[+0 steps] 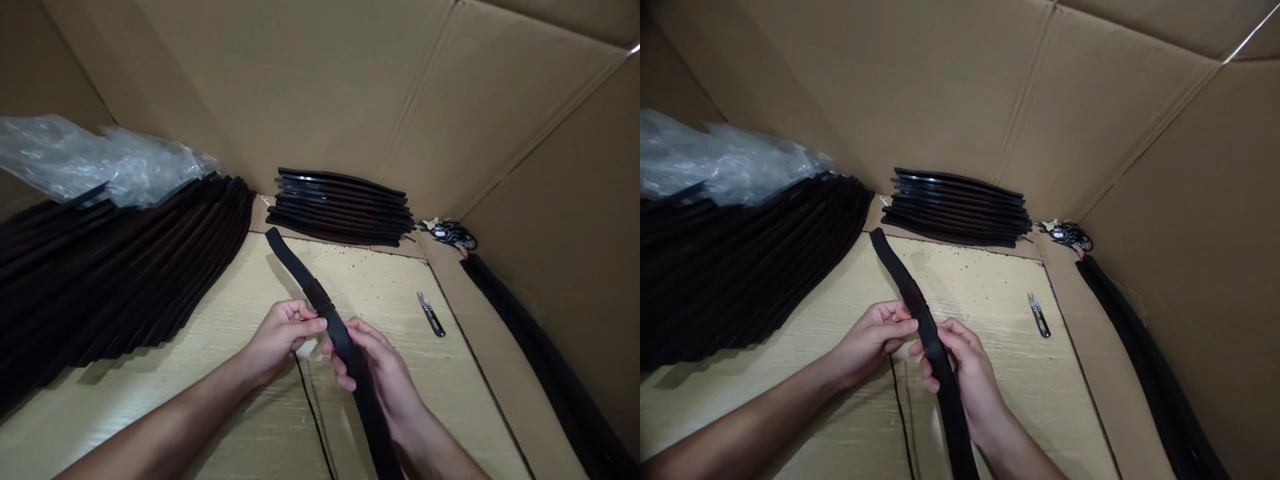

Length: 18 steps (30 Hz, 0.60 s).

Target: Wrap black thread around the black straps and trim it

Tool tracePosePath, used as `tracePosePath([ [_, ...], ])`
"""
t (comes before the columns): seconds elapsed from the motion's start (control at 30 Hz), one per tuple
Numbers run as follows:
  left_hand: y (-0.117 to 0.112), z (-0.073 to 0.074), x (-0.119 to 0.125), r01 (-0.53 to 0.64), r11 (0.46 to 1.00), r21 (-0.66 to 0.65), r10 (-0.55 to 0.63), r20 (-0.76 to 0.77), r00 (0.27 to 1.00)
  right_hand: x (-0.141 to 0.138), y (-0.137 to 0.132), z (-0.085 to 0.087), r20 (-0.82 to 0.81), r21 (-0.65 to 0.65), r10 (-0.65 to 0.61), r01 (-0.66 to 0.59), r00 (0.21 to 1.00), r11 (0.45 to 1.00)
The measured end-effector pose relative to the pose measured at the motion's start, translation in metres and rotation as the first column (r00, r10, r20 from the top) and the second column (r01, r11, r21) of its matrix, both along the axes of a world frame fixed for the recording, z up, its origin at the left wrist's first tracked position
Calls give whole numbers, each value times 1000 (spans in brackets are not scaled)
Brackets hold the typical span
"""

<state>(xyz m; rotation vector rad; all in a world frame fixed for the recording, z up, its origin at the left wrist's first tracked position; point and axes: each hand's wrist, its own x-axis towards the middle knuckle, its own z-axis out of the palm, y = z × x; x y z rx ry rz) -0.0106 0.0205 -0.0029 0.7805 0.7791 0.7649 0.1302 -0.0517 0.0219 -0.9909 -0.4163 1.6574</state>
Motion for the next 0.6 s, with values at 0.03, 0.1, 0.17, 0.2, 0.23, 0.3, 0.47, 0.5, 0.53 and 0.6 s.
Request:
tracePosePath([
  [0.03,1,-1,0,-2,1000,0,2,-14,1000,1,0,0,16,-3,-11,11,1000,1000],
  [0.1,2,-2,1,10,1000,-9,-10,-18,1000,1,0,0,50,-3,-20,20,999,1000],
  [0.17,2,-1,1,25,1000,-19,-25,-7,1000,0,-2,-1,75,-8,-1,2,997,1000],
  [0.2,2,0,0,34,999,-21,-34,1,999,-1,-3,-2,80,-13,13,-12,997,1000],
  [0.23,2,1,0,42,999,-20,-42,8,999,-1,-4,-2,82,-18,26,-24,996,1000],
  [0.3,2,3,-1,77,997,-16,-76,29,997,0,-4,-2,81,-21,56,-55,995,998],
  [0.47,0,4,-2,134,991,-8,-134,56,989,7,2,2,138,43,145,-152,980,987],
  [0.5,0,4,-1,127,992,-10,-126,55,991,7,2,3,140,57,152,-162,978,985],
  [0.53,-1,3,-1,129,992,-11,-128,57,990,7,3,3,137,68,159,-169,978,983],
  [0.6,-1,2,0,149,989,-5,-148,66,987,7,2,3,135,78,165,-176,977,981],
])
